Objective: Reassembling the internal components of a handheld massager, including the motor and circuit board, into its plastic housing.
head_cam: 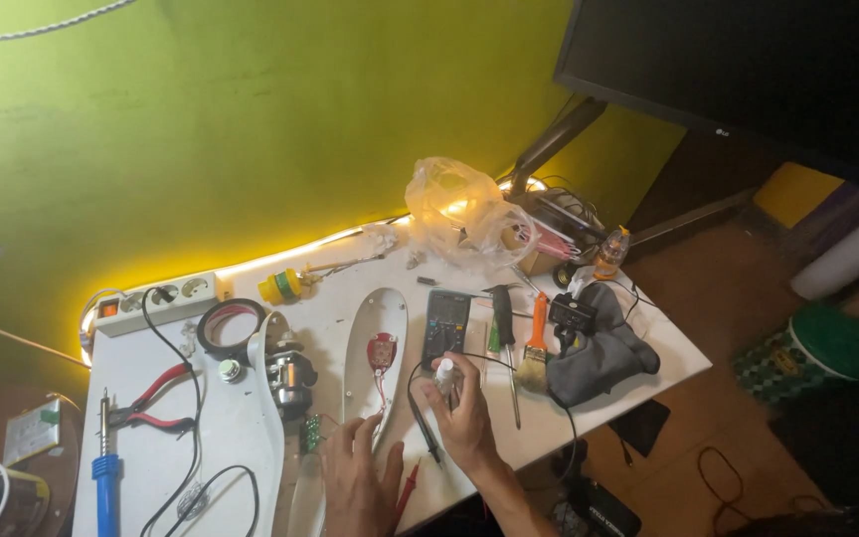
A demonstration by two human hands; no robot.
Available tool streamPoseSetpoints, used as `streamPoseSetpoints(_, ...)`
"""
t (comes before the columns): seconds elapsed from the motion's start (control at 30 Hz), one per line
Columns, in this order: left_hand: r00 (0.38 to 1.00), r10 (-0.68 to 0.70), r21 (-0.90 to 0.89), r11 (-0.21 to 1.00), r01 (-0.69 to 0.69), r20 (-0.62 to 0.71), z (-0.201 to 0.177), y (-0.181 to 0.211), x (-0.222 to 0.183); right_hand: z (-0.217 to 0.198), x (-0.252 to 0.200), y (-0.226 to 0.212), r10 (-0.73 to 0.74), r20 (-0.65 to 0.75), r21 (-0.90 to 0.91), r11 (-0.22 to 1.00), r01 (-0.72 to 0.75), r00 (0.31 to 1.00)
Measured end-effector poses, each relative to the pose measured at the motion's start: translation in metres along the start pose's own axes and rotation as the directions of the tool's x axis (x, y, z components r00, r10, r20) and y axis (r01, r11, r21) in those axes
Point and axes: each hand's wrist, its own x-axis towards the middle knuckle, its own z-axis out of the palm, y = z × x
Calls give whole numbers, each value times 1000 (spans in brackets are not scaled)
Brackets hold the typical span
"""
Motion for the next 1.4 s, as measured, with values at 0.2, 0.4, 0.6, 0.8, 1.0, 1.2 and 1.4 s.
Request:
streamPoseSetpoints(0.2,992,110,-223,970,-94,59,-9,43,46,-13,12,-20,69,43,12,998,-70,997)
streamPoseSetpoints(0.4,987,47,-329,944,5,150,12,51,98,-42,74,7,-62,-232,-245,970,4,971)
streamPoseSetpoints(0.6,984,95,-327,944,-40,154,104,-19,127,-46,143,114,-24,99,-723,685,88,995)
streamPoseSetpoints(0.8,992,-119,-289,949,124,36,121,-15,133,-32,174,175,103,290,-898,373,233,951)
streamPoseSetpoints(1.0,999,48,-464,885,-32,23,39,37,137,-40,183,121,146,330,-817,539,205,932)
streamPoseSetpoints(1.2,995,-55,-323,943,81,89,-5,19,122,-46,174,134,-96,52,-601,792,108,994)
streamPoseSetpoints(1.4,945,-278,-238,919,314,175,-68,23,67,-69,120,4,-81,-126,-283,958,42,989)
